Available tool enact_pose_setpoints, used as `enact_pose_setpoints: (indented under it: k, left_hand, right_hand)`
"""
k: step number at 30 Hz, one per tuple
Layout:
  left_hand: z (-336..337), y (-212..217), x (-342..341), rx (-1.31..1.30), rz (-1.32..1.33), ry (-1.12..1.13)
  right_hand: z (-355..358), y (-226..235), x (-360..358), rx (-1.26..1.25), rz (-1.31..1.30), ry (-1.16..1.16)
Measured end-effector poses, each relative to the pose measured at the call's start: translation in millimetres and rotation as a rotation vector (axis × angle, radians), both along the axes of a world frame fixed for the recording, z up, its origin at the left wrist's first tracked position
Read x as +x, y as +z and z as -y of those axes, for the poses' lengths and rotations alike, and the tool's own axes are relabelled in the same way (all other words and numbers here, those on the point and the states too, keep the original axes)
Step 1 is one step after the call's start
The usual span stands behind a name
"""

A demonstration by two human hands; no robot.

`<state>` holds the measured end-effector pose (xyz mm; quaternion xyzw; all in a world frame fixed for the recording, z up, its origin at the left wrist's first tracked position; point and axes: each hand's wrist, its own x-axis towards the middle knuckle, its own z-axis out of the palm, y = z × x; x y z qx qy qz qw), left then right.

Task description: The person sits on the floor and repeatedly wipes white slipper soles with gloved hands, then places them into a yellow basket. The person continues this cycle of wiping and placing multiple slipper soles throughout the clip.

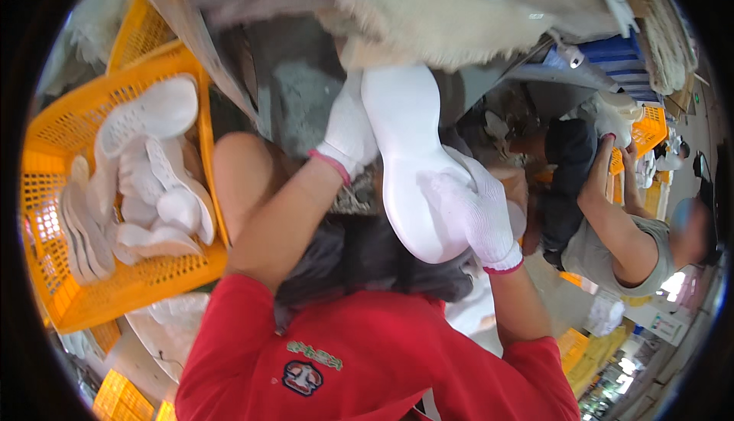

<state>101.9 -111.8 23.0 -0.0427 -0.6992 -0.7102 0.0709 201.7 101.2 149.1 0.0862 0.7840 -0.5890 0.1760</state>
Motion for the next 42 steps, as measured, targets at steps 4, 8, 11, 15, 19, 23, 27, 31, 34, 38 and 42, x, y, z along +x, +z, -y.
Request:
enact_pose_setpoints:
  k: [4,8,11,15,19,23,27,31,34,38,42]
  left_hand:
    - [32.7,-6.0,-24.4,-0.55,-0.006,0.116]
    - [29.8,-24.4,-10.4,-0.394,0.003,0.082]
    - [6.2,-20.5,4.9,0.557,0.833,-0.258]
    - [-14.7,-6.3,10.2,0.105,0.891,-0.228]
    - [-21.6,-9.3,8.3,0.162,0.885,-0.437]
    - [-26.2,-8.5,19.7,0.05,0.891,-0.408]
    - [17.5,40.7,83.3,-0.964,-0.564,-0.387]
    - [126.9,75.2,130.6,-0.805,-0.141,0.684]
    - [241.9,54.3,112.5,-0.187,0.127,0.86]
    - [346.0,-10.3,63.2,-0.062,0.532,1.098]
    - [398.9,-25.8,96.9,0.1,0.439,0.853]
  right_hand:
    - [48.4,21.6,-48.0,0.055,-0.194,0.133]
    - [18.9,-1.8,-4.5,0.195,-0.077,0.169]
    - [-68.1,-37.0,66.1,0.261,-0.316,-0.001]
    - [-191.5,-61.2,198.4,0.864,-0.115,-0.716]
    - [-252.6,-113.3,363.2,0.849,0.278,-0.997]
    - [-283.1,-218.7,461.8,1.145,0.848,-0.282]
    - [-347.5,-272.0,430.5,1.125,0.663,0.035]
    - [-432.7,-245.2,333.2,1.054,0.568,-0.177]
    - [-461.0,-201.9,251.9,0.839,0.418,-0.44]
    - [-419.6,-150.9,139.7,0.352,0.206,-0.517]
    - [-278.9,-96.8,58.4,0.475,-0.099,-0.141]
